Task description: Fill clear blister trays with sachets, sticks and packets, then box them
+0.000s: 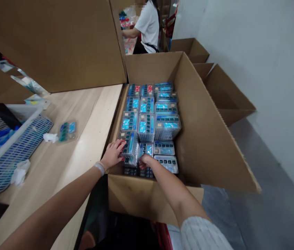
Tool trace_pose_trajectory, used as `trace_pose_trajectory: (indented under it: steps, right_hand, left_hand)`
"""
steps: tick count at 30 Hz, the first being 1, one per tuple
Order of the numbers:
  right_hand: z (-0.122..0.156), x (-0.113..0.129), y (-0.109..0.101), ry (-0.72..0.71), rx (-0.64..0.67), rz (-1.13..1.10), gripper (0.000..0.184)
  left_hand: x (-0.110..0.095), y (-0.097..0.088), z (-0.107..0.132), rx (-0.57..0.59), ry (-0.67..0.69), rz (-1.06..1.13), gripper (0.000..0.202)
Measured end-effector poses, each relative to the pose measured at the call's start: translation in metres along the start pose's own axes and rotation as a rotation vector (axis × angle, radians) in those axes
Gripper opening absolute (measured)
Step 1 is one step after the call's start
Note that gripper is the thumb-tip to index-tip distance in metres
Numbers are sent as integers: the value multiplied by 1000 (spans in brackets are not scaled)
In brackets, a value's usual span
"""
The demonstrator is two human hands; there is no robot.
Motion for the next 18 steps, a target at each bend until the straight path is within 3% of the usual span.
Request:
trace_pose_trajectory:
  steps: [5,9,13,18]
  right_hand:
    - [14,-28,22,-30,102,298,16]
    - [13,-22,39,-144,89,379,25]
    - [9,-11,48,-268,62,308,23]
    - [-4,0,49,-371,15,40,19]
  left_hand:
    - [-1,0,2,9,7,-1,80]
    - [-2,-6,1,27,11,4,81]
    - [-6,-14,4,26,42,7,78]
    - [-17,-15,15,19,73,-39,70]
Point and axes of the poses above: each hand's wrist, its own z-axis away from the middle knuckle, its own y-axis out of the palm, x = y × z, the point moved 8 cm from there along -z, towards the middle knuckle, and after that the axes turned 15 degrees about -x, right-handed, at the moved point
